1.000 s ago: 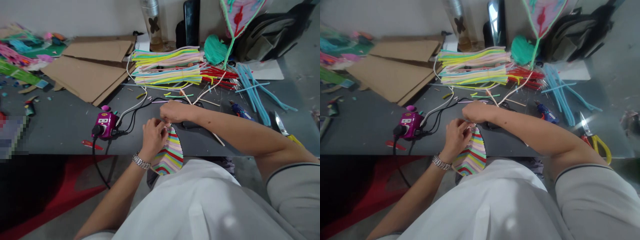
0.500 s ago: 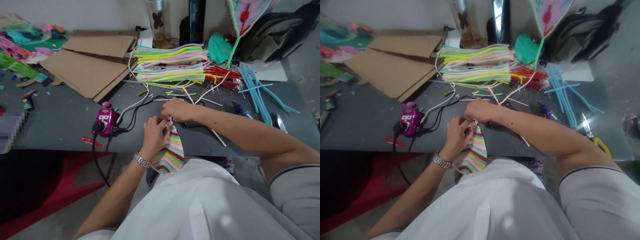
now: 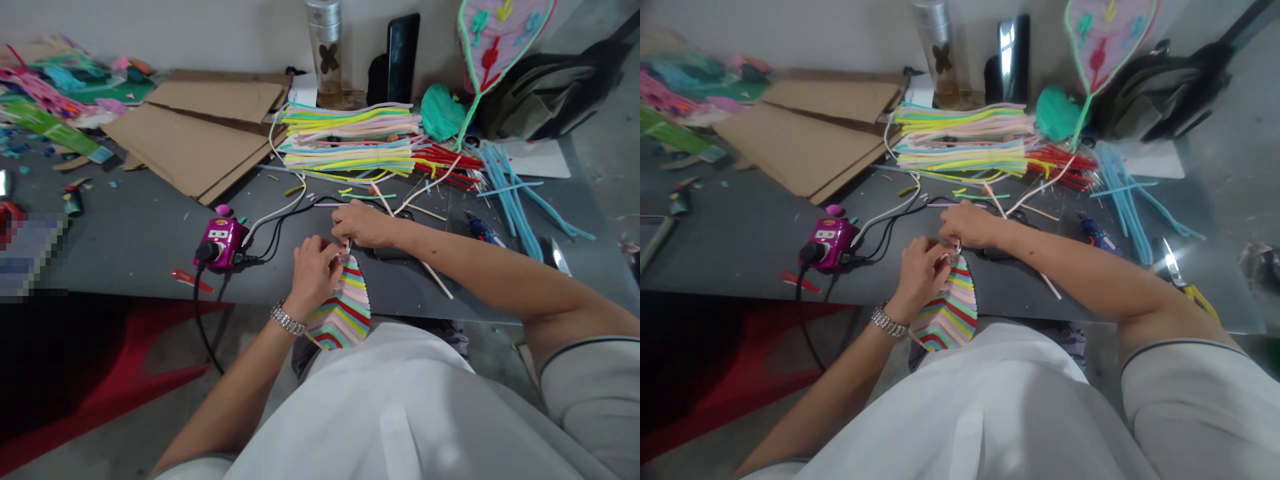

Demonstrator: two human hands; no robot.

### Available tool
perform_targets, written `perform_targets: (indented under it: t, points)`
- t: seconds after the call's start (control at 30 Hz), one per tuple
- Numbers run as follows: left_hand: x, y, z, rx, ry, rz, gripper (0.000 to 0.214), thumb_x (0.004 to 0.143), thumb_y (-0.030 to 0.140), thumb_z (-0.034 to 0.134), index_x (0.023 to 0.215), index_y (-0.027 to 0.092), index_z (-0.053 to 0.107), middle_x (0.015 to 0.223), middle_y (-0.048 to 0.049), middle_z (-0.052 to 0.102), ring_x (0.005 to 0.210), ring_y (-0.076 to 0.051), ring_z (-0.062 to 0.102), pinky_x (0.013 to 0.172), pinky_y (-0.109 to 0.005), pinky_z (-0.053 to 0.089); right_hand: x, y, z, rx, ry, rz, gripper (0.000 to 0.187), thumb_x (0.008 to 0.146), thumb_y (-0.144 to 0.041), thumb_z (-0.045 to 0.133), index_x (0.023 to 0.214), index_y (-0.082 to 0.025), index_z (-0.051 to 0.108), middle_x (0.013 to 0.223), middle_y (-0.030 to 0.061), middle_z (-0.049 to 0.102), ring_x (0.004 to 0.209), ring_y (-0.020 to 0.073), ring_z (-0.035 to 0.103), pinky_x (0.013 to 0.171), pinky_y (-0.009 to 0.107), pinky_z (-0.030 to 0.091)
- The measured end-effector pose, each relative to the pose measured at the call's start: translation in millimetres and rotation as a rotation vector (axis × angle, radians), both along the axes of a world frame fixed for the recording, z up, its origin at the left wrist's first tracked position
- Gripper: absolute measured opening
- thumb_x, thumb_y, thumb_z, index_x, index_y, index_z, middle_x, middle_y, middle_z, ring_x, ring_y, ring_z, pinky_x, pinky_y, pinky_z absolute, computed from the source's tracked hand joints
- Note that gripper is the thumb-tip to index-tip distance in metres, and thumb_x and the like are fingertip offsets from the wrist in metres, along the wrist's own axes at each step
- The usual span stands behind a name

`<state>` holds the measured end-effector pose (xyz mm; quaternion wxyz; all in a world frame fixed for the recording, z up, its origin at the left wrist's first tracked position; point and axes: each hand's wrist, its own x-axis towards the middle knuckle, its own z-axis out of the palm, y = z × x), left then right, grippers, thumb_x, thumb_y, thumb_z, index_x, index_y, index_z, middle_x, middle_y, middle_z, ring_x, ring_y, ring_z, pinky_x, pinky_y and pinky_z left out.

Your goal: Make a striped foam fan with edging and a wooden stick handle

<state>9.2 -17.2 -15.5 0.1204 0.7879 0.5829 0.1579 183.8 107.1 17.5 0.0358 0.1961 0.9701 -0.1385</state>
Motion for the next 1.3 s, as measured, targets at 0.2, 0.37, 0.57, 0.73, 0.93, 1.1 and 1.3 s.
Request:
perform_targets:
  t: [0.2,0.37,0.57,0.73,0.93,1.1,1.3]
  points:
    - [0.0,0.2,-1.3,0.016,-0.014,0.018,0.02,0.094,0.019,0.058,0.106,0.024,0.073,0.107,-0.0105,0.063,0.101,-0.029,0.058,0.085,-0.041,0.042,8.9,-6.7,6.4,0.092,-0.025,-0.053,0.023,0.089,-0.007,0.057,0.095,-0.018,0.076,0.103,0.0127,0.071,0.102,0.0284,0.055,0.079,0.039,0.025]
    - [-0.2,0.6,-2.0,0.022,0.012,0.018,0.019,0.093,0.019,0.06,0.106,0.023,0.073,0.107,-0.0109,0.063,0.1,-0.029,0.057,0.084,-0.041,0.041,6.9,-10.4,11.5,0.137,-0.085,-0.059,0.023,0.094,-0.009,0.055,0.1,-0.018,0.075,0.108,0.014,0.071,0.104,0.0283,0.055,0.079,0.038,0.026]
    - [-0.7,0.4,-1.8,-0.005,0.04,0.003,0.02,0.092,0.019,0.061,0.109,0.022,0.072,0.11,-0.0115,0.062,0.102,-0.03,0.057,0.085,-0.042,0.041,-2.4,-9.6,5.9,0.193,-0.102,-0.055,0.021,0.1,-0.013,0.052,0.106,-0.014,0.072,0.106,0.0138,0.072,0.105,0.028,0.058,0.08,0.037,0.028]
    - [0.6,0.5,1.1,-0.033,0.039,0.009,0.021,0.094,0.019,0.06,0.111,0.024,0.072,0.11,-0.0113,0.061,0.104,-0.031,0.056,0.088,-0.043,0.041,-1.8,-6.9,1.8,0.21,-0.108,-0.021,0.021,0.102,-0.014,0.051,0.103,-0.014,0.072,0.105,0.0145,0.071,0.105,0.0283,0.057,0.079,0.037,0.028]
    - [0.7,0.3,2.4,-0.036,0.032,0.008,0.021,0.095,0.019,0.06,0.111,0.023,0.072,0.11,-0.0111,0.062,0.104,-0.031,0.057,0.088,-0.043,0.041,3.4,-5.0,5.0,0.107,-0.031,-0.087,0.022,0.098,-0.014,0.052,0.112,-0.014,0.069,0.107,0.0146,0.073,0.103,0.028,0.058,0.078,0.037,0.027]
    - [0.3,-0.1,0.9,-0.025,0.034,0.006,0.021,0.095,0.019,0.061,0.112,0.023,0.072,0.11,-0.0113,0.063,0.104,-0.031,0.057,0.086,-0.042,0.04,1.1,-6.6,12.0,-0.006,-0.001,-0.108,0.023,0.09,-0.01,0.055,0.104,-0.015,0.072,0.103,0.0116,0.075,0.099,0.0248,0.06,0.078,0.034,0.029]
    - [1.8,0.4,2.8,-0.043,0.051,0.008,0.022,0.096,0.02,0.059,0.113,0.023,0.072,0.111,-0.012,0.063,0.104,-0.031,0.057,0.087,-0.043,0.041,1.1,-1.0,19.1,-0.059,-0.074,-0.125,0.022,0.084,-0.007,0.056,0.09,-0.017,0.075,0.093,0.0084,0.074,0.092,0.0214,0.06,0.073,0.032,0.028]
